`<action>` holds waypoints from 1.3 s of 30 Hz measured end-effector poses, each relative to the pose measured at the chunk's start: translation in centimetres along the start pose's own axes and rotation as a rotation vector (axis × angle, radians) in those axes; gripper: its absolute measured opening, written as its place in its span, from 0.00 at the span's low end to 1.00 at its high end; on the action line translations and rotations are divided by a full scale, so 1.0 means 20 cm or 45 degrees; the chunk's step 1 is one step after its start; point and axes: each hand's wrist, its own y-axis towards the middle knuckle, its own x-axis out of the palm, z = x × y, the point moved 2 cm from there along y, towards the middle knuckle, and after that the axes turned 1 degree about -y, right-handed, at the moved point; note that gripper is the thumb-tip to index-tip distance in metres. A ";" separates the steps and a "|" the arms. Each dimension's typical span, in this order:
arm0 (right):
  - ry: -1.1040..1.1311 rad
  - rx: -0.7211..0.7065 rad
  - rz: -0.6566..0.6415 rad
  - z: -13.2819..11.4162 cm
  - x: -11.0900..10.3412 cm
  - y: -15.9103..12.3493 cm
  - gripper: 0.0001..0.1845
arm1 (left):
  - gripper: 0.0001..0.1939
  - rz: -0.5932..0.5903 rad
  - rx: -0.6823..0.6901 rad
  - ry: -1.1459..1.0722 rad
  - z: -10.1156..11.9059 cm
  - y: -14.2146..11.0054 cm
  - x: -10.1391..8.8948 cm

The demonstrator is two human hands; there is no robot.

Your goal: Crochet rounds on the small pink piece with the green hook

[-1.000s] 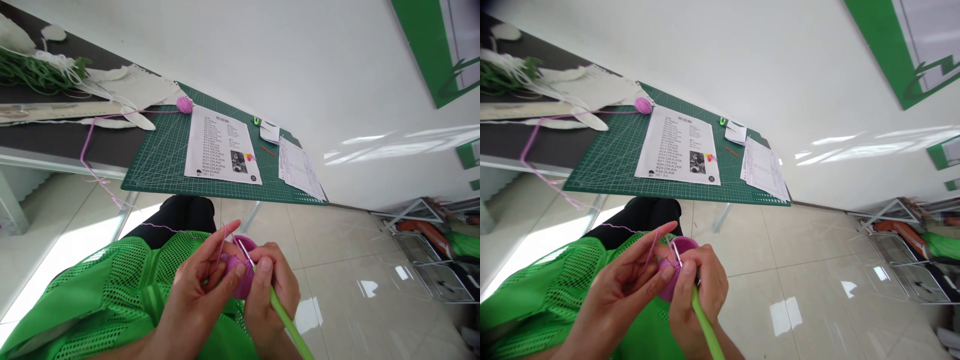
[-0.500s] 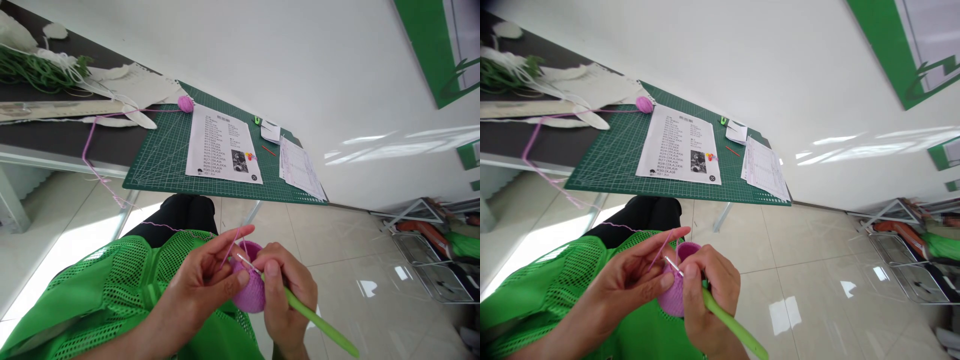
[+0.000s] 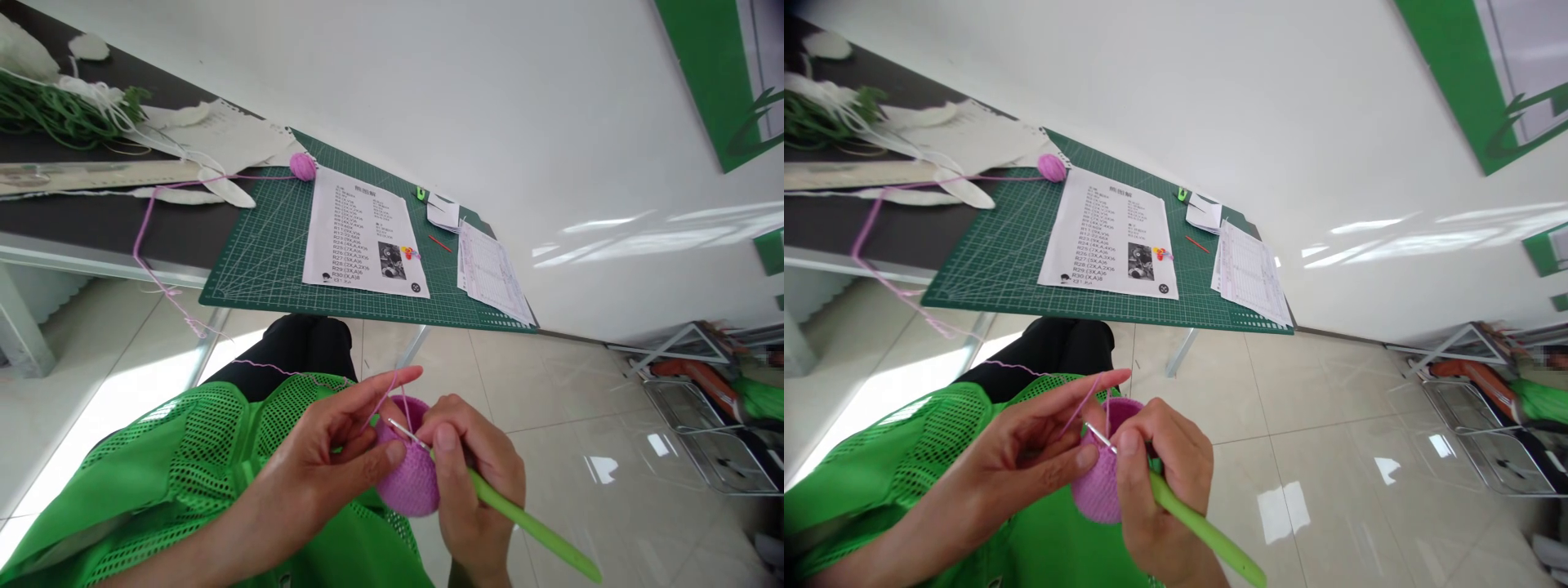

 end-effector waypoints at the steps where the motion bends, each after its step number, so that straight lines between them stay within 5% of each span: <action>1: -0.004 -0.002 -0.018 0.00 0.00 0.00 0.13 | 0.26 -0.014 -0.003 -0.021 0.00 0.00 0.01; 13: -0.085 -0.229 -0.009 -0.08 -0.04 0.03 0.10 | 0.30 -0.158 -0.025 -0.108 -0.01 -0.01 0.01; 27: -0.026 -0.167 -0.036 -0.10 -0.06 0.04 0.15 | 0.25 -0.232 -0.076 -0.180 0.01 0.00 0.03; 39: 0.132 -0.145 -0.401 -0.15 -0.18 0.13 0.15 | 0.21 -0.206 -0.138 -0.314 0.09 -0.02 0.08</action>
